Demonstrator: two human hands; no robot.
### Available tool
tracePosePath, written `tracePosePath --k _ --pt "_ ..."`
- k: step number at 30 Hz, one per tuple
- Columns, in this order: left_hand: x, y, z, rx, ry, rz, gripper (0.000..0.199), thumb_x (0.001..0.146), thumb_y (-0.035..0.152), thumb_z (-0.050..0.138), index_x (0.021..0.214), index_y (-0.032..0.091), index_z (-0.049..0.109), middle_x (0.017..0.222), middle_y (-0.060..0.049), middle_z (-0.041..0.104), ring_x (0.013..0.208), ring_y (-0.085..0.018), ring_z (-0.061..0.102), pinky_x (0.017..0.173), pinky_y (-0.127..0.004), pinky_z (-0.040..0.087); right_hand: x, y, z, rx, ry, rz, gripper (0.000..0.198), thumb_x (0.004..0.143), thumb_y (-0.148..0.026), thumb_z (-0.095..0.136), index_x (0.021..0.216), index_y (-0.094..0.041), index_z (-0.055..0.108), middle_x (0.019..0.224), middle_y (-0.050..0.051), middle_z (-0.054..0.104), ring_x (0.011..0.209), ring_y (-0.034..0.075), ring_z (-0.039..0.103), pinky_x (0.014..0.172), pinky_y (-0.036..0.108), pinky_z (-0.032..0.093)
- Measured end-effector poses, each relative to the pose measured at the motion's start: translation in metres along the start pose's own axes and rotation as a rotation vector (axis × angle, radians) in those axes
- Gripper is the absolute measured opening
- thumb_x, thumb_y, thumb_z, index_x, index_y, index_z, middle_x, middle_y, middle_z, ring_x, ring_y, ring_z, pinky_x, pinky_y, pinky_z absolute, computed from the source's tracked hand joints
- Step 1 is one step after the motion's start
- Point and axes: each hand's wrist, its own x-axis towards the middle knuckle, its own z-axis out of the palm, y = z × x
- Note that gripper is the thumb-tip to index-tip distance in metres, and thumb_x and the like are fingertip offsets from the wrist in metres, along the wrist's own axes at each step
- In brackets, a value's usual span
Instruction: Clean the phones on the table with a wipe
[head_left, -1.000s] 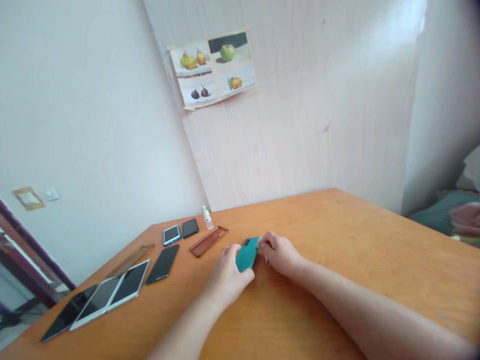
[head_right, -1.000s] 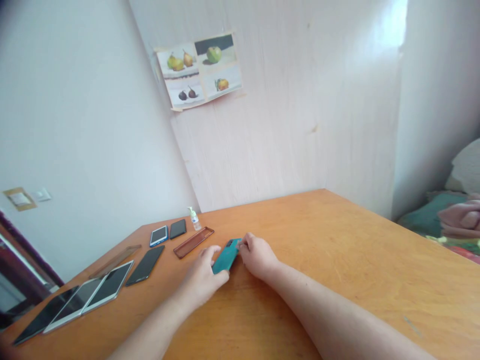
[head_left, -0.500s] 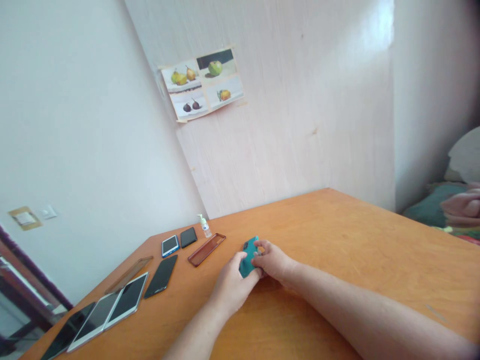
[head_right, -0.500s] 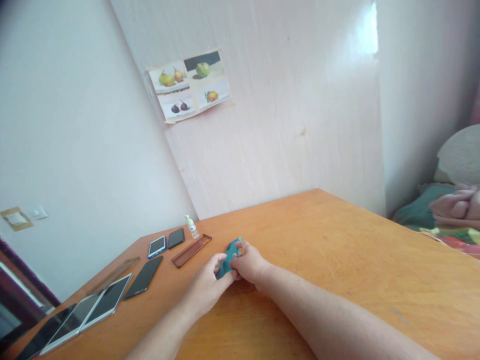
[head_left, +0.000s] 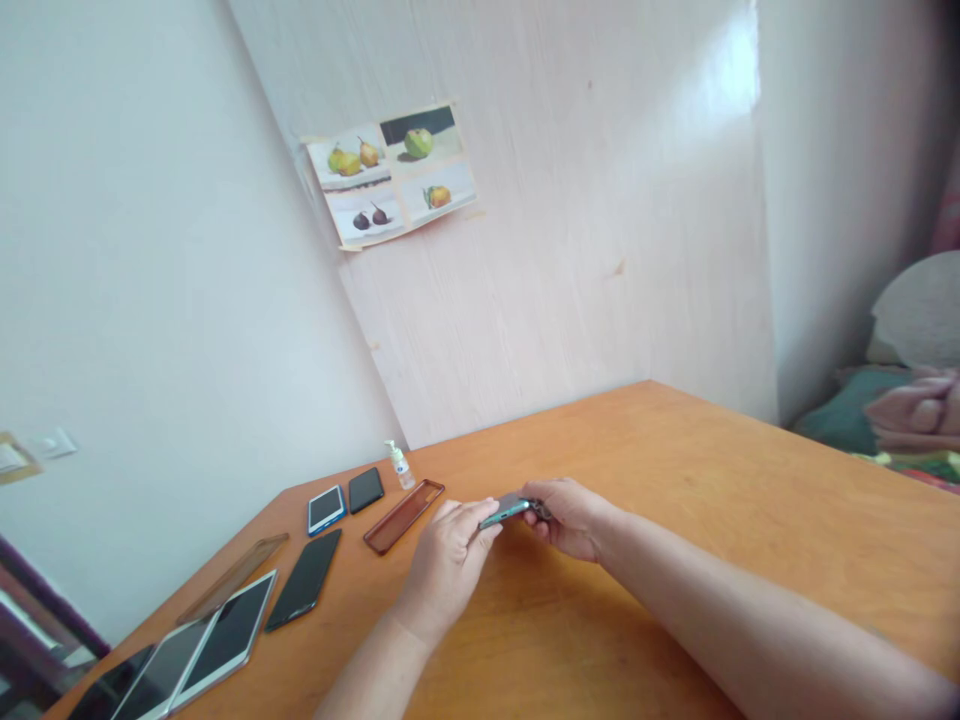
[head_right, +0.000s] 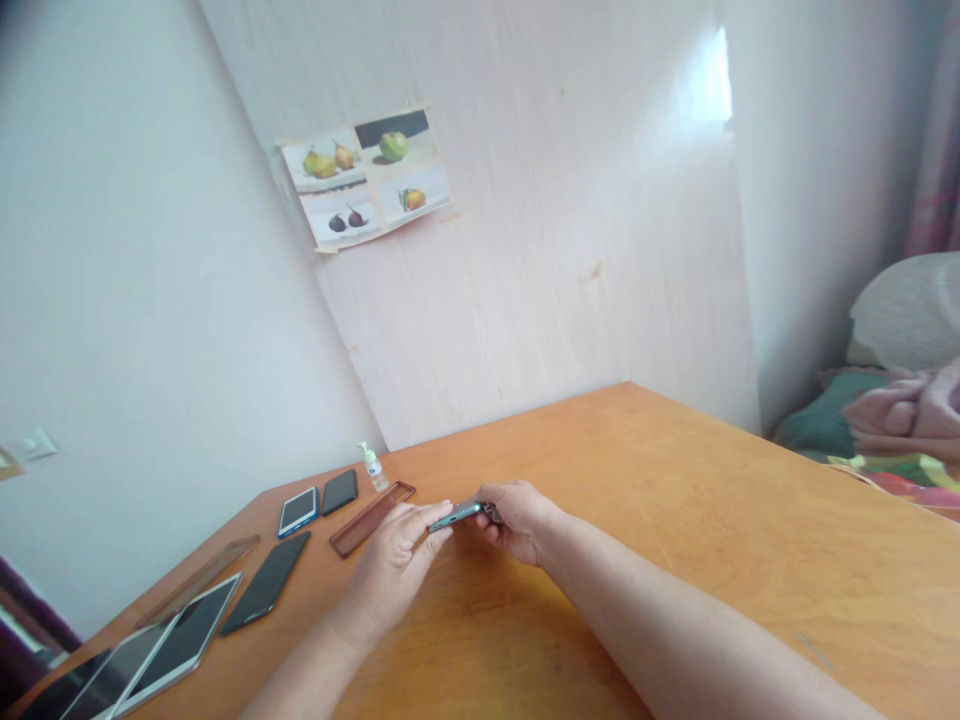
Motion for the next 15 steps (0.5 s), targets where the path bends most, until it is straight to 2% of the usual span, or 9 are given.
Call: tracePosePath --k 4,7,12,15 --pt "0.0 -0.005 0.0 0.024 0.101 -0.047 0.024 0.096 0.028 0.054 0.115 0.025 0.068 0.108 -0.005 0.074 0.099 -0.02 0.069 0.091 -0.035 0.055 -0.007 -0.003 0.002 0.04 0.028 -0.13 0.016 0.086 -0.026 0.064 0.076 -0.016 0.055 0.067 0.002 0.063 0.051 0.008 0.05 0.042 0.018 0.033" --pt "-0.003 -0.008 -0.002 0.012 0.153 -0.128 0.025 0.096 0.032 0.055 0.116 0.025 0.068 0.107 -0.005 0.074 0.096 -0.021 0.07 0.09 -0.034 0.055 -0.015 -0.005 0.005 0.047 0.057 -0.224 0.015 0.085 -0.03 0.062 0.08 -0.017 0.057 0.076 0.004 0.066 0.058 0.01 0.054 0.046 0.02 0.035" --pt "-0.009 -0.012 -0.005 -0.128 0.161 -0.291 0.028 0.097 0.039 0.054 0.117 0.025 0.066 0.1 -0.003 0.074 0.075 -0.017 0.072 0.075 -0.031 0.059 -0.032 -0.01 0.015 0.056 0.048 -0.346 0.021 0.085 -0.037 0.061 0.094 -0.018 0.058 0.09 0.007 0.069 0.063 0.012 0.056 0.053 0.023 0.039" --pt "-0.01 -0.014 -0.007 -0.179 0.193 -0.326 0.027 0.095 0.04 0.056 0.115 0.025 0.067 0.102 -0.003 0.074 0.076 -0.017 0.072 0.076 -0.031 0.059 -0.043 -0.012 0.023 0.032 0.048 -0.42 0.028 0.083 -0.044 0.066 0.092 -0.021 0.055 0.087 0.005 0.069 0.061 0.012 0.056 0.054 0.024 0.04"
